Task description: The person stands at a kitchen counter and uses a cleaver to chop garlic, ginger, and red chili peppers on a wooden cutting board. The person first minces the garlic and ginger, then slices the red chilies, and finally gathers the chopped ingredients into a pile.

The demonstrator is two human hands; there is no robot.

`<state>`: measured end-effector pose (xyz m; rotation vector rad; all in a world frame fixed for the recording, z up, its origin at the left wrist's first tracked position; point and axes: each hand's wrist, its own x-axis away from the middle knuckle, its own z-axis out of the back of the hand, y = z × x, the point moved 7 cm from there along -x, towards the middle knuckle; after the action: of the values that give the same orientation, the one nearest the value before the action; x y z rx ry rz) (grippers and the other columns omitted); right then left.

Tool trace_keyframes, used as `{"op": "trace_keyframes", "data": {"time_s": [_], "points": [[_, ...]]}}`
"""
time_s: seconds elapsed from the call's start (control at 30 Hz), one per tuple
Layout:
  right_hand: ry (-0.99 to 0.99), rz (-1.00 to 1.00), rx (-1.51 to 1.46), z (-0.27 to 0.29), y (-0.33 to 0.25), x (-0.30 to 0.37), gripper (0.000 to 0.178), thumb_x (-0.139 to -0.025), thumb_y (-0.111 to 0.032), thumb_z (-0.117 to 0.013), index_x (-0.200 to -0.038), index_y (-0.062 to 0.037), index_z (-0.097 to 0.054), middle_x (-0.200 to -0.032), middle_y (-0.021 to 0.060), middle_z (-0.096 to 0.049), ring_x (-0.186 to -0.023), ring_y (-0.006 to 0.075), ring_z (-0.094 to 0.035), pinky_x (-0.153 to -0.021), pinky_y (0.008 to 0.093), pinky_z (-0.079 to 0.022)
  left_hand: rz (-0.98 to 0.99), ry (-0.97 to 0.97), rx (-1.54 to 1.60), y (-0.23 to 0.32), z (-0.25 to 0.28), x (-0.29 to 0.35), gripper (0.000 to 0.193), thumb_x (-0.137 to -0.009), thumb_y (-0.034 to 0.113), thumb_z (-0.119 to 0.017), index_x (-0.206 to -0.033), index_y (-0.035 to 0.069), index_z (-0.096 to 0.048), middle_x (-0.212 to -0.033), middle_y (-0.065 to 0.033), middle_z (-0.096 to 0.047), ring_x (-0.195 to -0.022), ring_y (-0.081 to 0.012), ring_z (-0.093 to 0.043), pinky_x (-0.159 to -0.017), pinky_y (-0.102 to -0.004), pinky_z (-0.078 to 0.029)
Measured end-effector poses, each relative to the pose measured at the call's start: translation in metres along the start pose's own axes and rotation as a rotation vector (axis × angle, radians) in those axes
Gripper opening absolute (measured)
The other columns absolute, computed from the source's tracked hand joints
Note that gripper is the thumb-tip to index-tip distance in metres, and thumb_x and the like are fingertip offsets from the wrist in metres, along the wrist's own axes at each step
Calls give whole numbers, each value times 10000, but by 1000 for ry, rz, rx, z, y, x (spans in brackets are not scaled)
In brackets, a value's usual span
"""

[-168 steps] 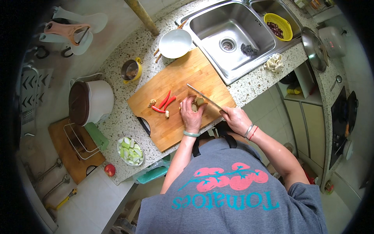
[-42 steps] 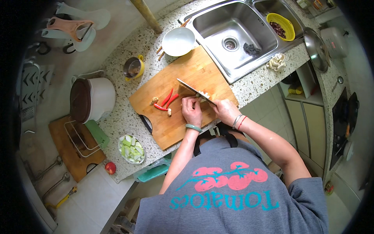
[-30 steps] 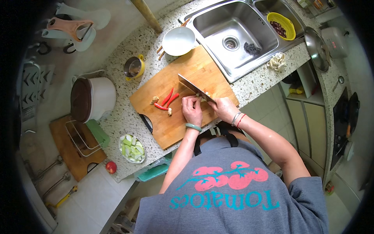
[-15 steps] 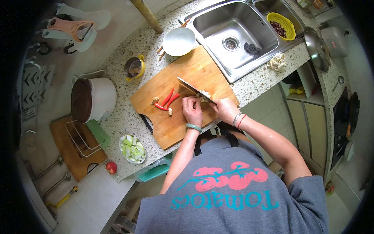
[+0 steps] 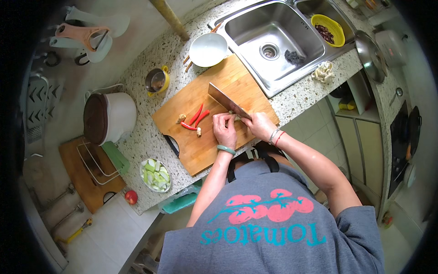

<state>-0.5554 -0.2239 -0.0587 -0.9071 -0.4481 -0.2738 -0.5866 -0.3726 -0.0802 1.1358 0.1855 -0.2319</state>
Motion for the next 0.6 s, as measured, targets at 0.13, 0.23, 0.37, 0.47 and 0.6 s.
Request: {"op": "trace_keyframes", "data": {"time_s": [0.13,0.23,0.37,0.47,0.6], "points": [[26,65,31,14,-10,0,302,-952,-278,-582,-937,7,-682,-790,279,-615,-786,449,-628,-663,489,-487,-55,-19,-92,10,5,0,71,-848,16,-676,-875,25,-611,-971,-115,-576,-891,-290,-591,-785,-385,-496],[113,128,37,29,-20,17,246,-961,-225,-575,-913,-2,-668,-757,263,-612,-740,437,-626,-635,483,-484,5,-11,-30,15,7,-3,103,-843,42,-700,-916,28,-629,-1028,-120,-578,-916,-294,-588,-819,-387,-495],[101,142,74,31,-16,28,247,-958,-231,-580,-903,-3,-657,-743,263,-596,-707,437,-611,-610,479,-477,-30,-27,-8,8,10,0,127,-819,38,-721,-905,22,-629,-1024,-126,-591,-934,-296,-588,-830,-385,-493],[107,169,118,25,-13,34,243,-957,-231,-588,-896,-4,-649,-715,265,-561,-665,440,-583,-566,465,-455,1,-38,6,0,6,3,111,-806,28,-728,-860,16,-632,-989,-119,-603,-929,-288,-591,-816,-378,-492],[95,149,123,20,-11,34,242,-959,-235,-576,-894,-15,-653,-736,261,-585,-715,453,-592,-590,495,-466,8,-7,18,-5,4,5,106,-793,23,-737,-808,10,-633,-942,-108,-610,-902,-279,-593,-791,-370,-490]]}}
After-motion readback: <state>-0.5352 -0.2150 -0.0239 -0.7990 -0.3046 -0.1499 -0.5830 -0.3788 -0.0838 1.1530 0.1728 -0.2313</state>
